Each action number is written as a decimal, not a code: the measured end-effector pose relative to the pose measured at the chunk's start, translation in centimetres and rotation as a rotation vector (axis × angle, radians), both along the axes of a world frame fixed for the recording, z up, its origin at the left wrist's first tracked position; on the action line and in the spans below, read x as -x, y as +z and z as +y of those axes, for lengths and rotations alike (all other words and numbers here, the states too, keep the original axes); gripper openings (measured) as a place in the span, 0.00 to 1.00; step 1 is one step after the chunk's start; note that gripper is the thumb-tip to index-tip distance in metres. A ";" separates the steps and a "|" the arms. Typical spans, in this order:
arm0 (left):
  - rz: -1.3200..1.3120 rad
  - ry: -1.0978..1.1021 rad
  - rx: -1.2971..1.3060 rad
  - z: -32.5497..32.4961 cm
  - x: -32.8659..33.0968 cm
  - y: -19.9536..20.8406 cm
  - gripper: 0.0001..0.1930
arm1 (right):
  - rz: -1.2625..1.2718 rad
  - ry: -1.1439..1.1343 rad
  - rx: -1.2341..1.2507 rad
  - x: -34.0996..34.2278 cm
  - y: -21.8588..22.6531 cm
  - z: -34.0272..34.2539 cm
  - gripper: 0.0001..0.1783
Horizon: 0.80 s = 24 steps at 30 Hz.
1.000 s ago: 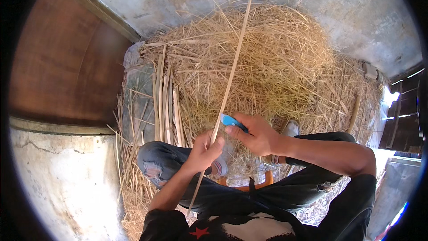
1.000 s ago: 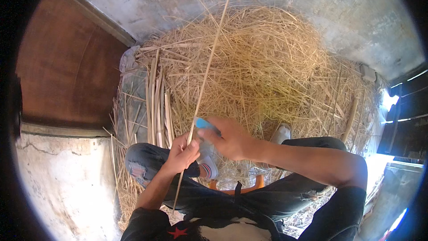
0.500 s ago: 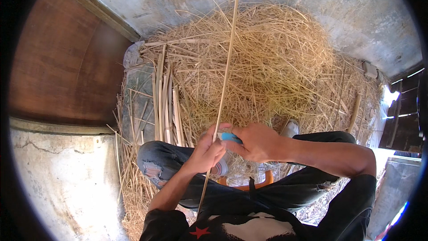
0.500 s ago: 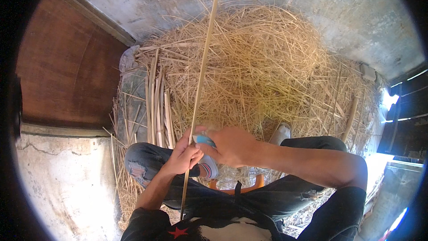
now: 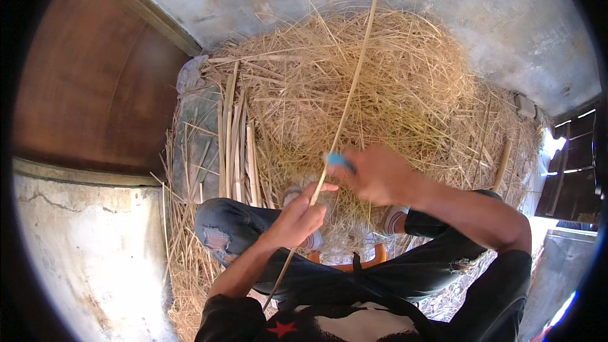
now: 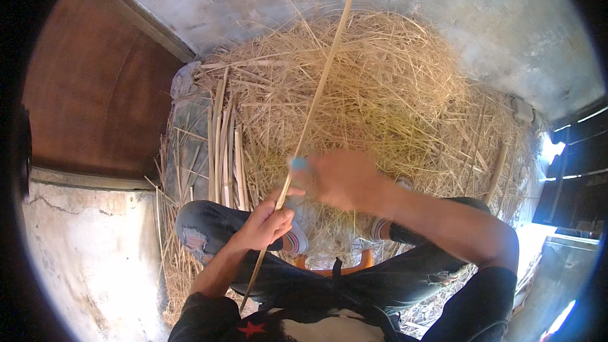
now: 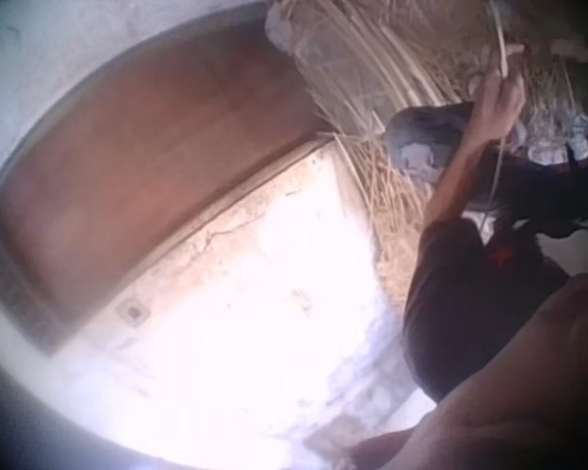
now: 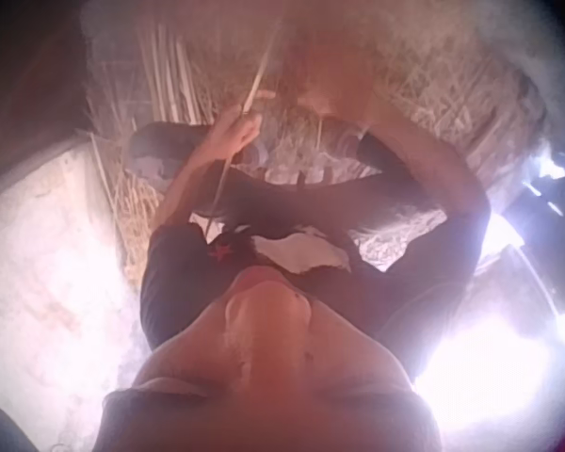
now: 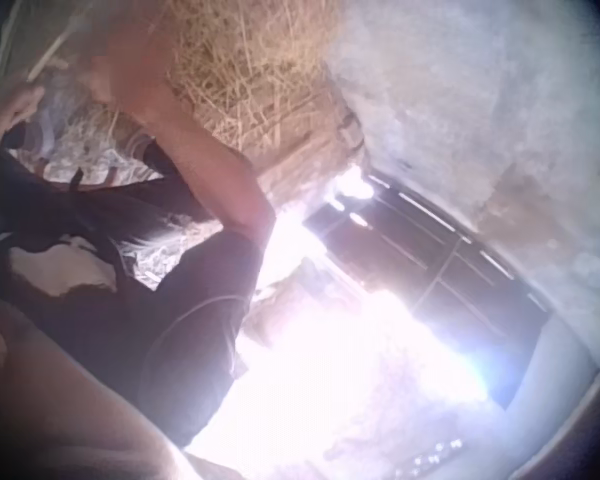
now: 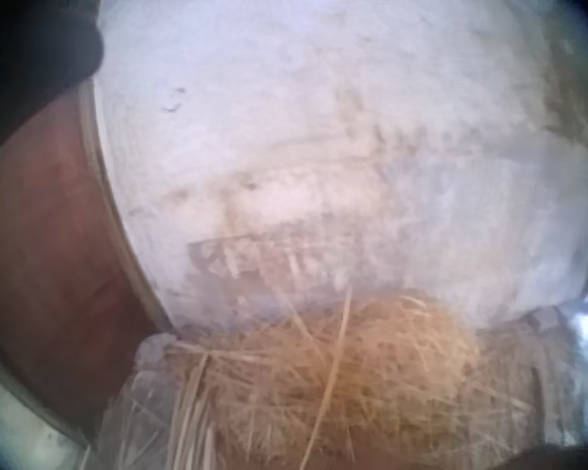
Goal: The person sits on a small stool and uses a blue utility knife to shave a long, thin wooden stick. They hold the stick with their left hand and scrape the blade along its length to remove the outer layer, repeating the motion continuously.
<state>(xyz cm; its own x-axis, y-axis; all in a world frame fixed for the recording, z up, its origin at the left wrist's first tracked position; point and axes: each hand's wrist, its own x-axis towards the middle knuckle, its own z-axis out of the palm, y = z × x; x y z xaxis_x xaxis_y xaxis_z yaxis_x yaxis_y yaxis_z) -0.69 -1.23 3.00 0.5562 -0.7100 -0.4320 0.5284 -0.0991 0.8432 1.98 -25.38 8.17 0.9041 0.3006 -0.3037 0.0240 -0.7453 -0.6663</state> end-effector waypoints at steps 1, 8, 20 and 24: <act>0.027 0.029 -0.010 -0.1 0.3 -1.0 0.23 | -0.030 0.083 0.020 1.8 -0.5 1.1 0.28; -0.151 -0.099 -0.095 0.9 0.2 -0.3 0.21 | -0.073 -0.179 0.110 -3.7 -1.6 -3.1 0.32; -0.172 -0.069 -0.183 1.2 0.4 -1.4 0.18 | 0.034 0.195 0.042 1.6 -0.7 0.6 0.28; -0.247 -0.115 -0.158 1.1 -0.1 -1.0 0.17 | -0.032 -0.109 0.065 -2.3 -1.5 -2.4 0.31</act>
<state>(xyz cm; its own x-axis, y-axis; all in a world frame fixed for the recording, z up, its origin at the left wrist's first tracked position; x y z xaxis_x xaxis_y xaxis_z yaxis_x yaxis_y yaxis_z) -0.57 -0.08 1.96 0.5780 -0.7090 -0.4040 0.2871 -0.2868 0.9140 4.24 -27.73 6.65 0.9398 0.1803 -0.2902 -0.0394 -0.7865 -0.6163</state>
